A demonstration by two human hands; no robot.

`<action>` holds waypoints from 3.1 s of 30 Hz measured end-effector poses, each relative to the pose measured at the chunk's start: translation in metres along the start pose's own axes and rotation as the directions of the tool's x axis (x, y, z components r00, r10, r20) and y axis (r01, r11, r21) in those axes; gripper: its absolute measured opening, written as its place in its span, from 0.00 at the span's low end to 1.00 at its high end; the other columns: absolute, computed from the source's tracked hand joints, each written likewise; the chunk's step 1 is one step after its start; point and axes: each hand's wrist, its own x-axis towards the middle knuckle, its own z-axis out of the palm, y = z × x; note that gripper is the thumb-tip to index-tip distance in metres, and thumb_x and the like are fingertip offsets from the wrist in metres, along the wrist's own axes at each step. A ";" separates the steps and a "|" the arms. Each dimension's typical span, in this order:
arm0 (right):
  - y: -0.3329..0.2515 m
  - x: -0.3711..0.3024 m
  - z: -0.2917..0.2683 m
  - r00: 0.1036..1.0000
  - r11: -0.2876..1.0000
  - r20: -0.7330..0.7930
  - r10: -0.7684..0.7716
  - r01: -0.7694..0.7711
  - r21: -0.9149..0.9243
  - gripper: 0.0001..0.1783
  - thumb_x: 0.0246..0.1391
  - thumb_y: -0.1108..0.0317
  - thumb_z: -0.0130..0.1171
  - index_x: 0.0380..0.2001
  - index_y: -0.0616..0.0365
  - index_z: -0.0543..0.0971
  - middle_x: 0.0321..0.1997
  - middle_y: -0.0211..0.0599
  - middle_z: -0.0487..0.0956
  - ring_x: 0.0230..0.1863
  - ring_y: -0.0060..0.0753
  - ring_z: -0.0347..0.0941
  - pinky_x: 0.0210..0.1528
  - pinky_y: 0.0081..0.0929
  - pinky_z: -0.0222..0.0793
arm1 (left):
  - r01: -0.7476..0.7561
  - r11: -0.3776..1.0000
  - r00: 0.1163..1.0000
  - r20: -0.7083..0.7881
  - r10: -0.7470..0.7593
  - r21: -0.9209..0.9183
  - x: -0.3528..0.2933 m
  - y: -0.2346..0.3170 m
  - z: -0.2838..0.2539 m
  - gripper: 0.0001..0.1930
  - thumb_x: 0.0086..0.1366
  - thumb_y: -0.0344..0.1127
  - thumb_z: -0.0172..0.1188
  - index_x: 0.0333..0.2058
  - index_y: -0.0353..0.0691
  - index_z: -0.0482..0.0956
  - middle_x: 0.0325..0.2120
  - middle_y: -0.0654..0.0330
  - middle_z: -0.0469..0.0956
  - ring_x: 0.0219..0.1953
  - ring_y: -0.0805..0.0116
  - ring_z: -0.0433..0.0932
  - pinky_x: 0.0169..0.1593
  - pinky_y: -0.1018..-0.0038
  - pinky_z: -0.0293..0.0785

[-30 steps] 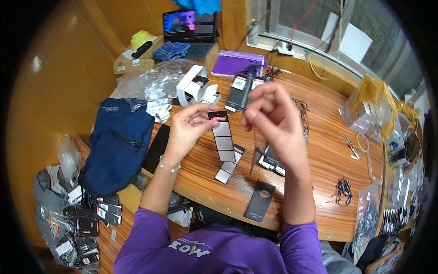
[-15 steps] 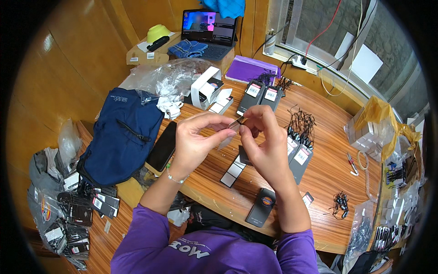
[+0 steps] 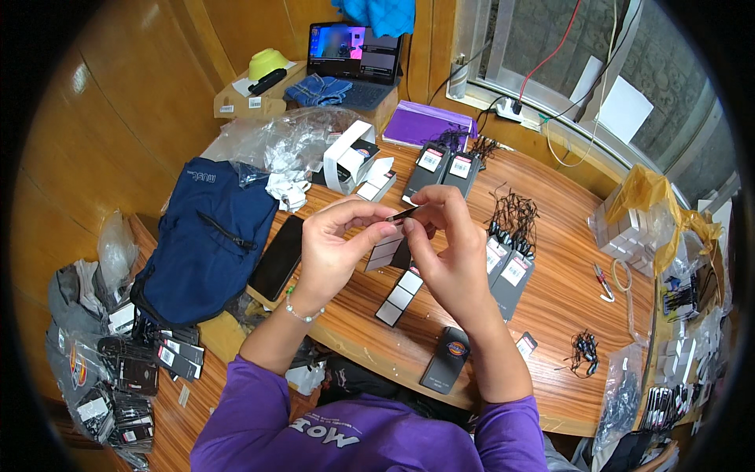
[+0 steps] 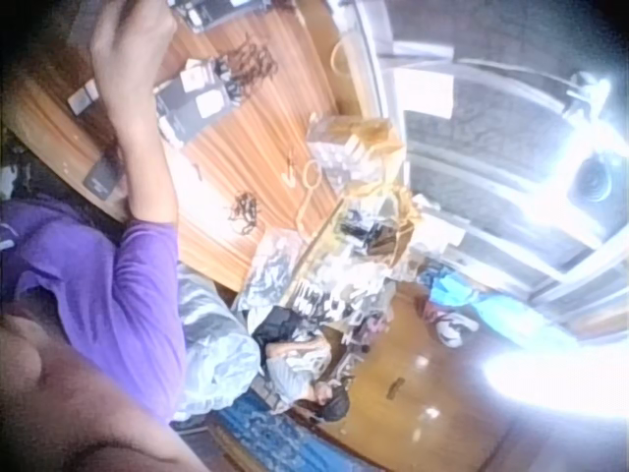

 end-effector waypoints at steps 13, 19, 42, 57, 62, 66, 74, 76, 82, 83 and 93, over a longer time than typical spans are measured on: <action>0.008 0.005 -0.005 0.919 0.761 0.315 0.238 -0.377 0.528 0.09 0.55 0.76 0.47 0.39 0.70 0.69 0.31 0.35 0.76 0.38 0.21 0.72 0.42 0.19 0.67 | -0.586 0.551 0.775 0.212 0.596 0.594 0.004 0.001 -0.007 0.12 0.41 0.25 0.63 0.29 0.42 0.81 0.26 0.65 0.75 0.30 0.69 0.73 0.35 0.75 0.70; 0.019 0.004 -0.003 0.846 0.539 0.410 0.339 -0.532 0.653 0.06 0.54 0.73 0.49 0.36 0.63 0.70 0.32 0.30 0.73 0.37 0.18 0.69 0.42 0.17 0.64 | -0.691 0.261 0.633 0.390 0.668 0.674 0.000 0.001 -0.010 0.11 0.41 0.33 0.61 0.28 0.51 0.82 0.28 0.69 0.74 0.35 0.70 0.72 0.41 0.69 0.67; 0.027 0.010 -0.019 0.965 -0.373 0.197 0.173 -0.121 0.920 0.06 0.61 0.65 0.39 0.36 0.53 0.64 0.23 0.27 0.63 0.23 0.20 0.56 0.27 0.19 0.59 | -0.241 0.931 0.911 0.394 0.120 0.274 -0.003 -0.004 0.013 0.05 0.49 0.24 0.60 0.27 0.33 0.75 0.35 0.55 0.73 0.35 0.65 0.75 0.38 0.74 0.72; 0.003 0.005 -0.015 0.977 0.825 0.100 0.186 -0.211 0.524 0.07 0.55 0.75 0.49 0.37 0.61 0.65 0.24 0.29 0.70 0.24 0.15 0.65 0.28 0.14 0.62 | -0.209 0.905 0.972 0.178 0.151 0.371 0.002 0.006 -0.003 0.05 0.53 0.29 0.60 0.27 0.34 0.77 0.24 0.60 0.74 0.28 0.71 0.73 0.33 0.78 0.68; 0.010 0.003 -0.013 0.952 0.871 0.265 0.157 -0.260 0.417 0.10 0.53 0.76 0.49 0.38 0.60 0.62 0.24 0.29 0.68 0.26 0.17 0.64 0.29 0.16 0.62 | 0.031 0.990 0.988 0.147 -0.052 0.138 -0.002 0.003 -0.004 0.07 0.57 0.30 0.58 0.29 0.30 0.75 0.19 0.62 0.74 0.21 0.78 0.70 0.26 0.82 0.65; 0.012 0.003 -0.013 0.947 0.892 0.297 0.119 -0.233 0.388 0.12 0.51 0.77 0.52 0.38 0.60 0.62 0.31 0.32 0.68 0.34 0.21 0.70 0.34 0.19 0.64 | 0.124 0.988 0.973 0.184 -0.138 0.088 -0.002 0.004 -0.007 0.07 0.58 0.31 0.57 0.28 0.31 0.76 0.17 0.65 0.72 0.21 0.81 0.69 0.25 0.83 0.65; 0.018 0.005 -0.020 0.961 0.996 0.276 -0.014 -0.010 0.086 0.12 0.47 0.76 0.56 0.34 0.59 0.66 0.32 0.38 0.74 0.34 0.35 0.73 0.40 0.27 0.62 | 0.183 0.973 0.945 0.248 -0.213 0.138 0.001 0.008 -0.008 0.07 0.58 0.32 0.57 0.27 0.33 0.76 0.17 0.67 0.72 0.20 0.83 0.68 0.25 0.85 0.64; 0.019 0.006 -0.021 0.954 0.998 0.292 -0.064 0.061 0.020 0.12 0.46 0.75 0.57 0.33 0.58 0.66 0.29 0.38 0.76 0.31 0.38 0.72 0.41 0.29 0.60 | 0.196 0.973 0.943 0.248 -0.221 0.124 0.000 0.008 -0.009 0.07 0.59 0.32 0.56 0.27 0.33 0.77 0.16 0.68 0.72 0.20 0.83 0.68 0.25 0.85 0.64; 0.016 0.006 -0.024 0.928 0.996 0.365 -0.071 0.087 -0.028 0.13 0.45 0.80 0.57 0.34 0.62 0.66 0.32 0.37 0.68 0.34 0.29 0.74 0.35 0.22 0.71 | 0.245 0.959 0.928 0.253 -0.275 0.145 0.000 0.014 -0.011 0.04 0.58 0.27 0.56 0.28 0.31 0.75 0.19 0.65 0.73 0.20 0.82 0.68 0.24 0.86 0.63; 0.016 0.006 -0.024 0.930 0.993 0.355 -0.093 0.114 -0.039 0.13 0.45 0.80 0.58 0.34 0.62 0.66 0.32 0.37 0.68 0.33 0.29 0.74 0.35 0.22 0.71 | 0.248 0.959 0.927 0.254 -0.276 0.136 -0.001 0.013 -0.011 0.05 0.58 0.28 0.56 0.28 0.31 0.76 0.19 0.65 0.73 0.20 0.83 0.68 0.25 0.86 0.64; 0.018 0.011 -0.016 0.894 0.902 0.205 -0.399 0.423 -0.088 0.13 0.40 0.77 0.61 0.28 0.58 0.68 0.19 0.35 0.72 0.23 0.37 0.69 0.36 0.30 0.58 | 0.224 0.967 0.946 0.213 -0.246 0.124 -0.002 0.016 -0.011 0.04 0.57 0.26 0.56 0.28 0.30 0.75 0.18 0.64 0.73 0.20 0.82 0.69 0.24 0.86 0.65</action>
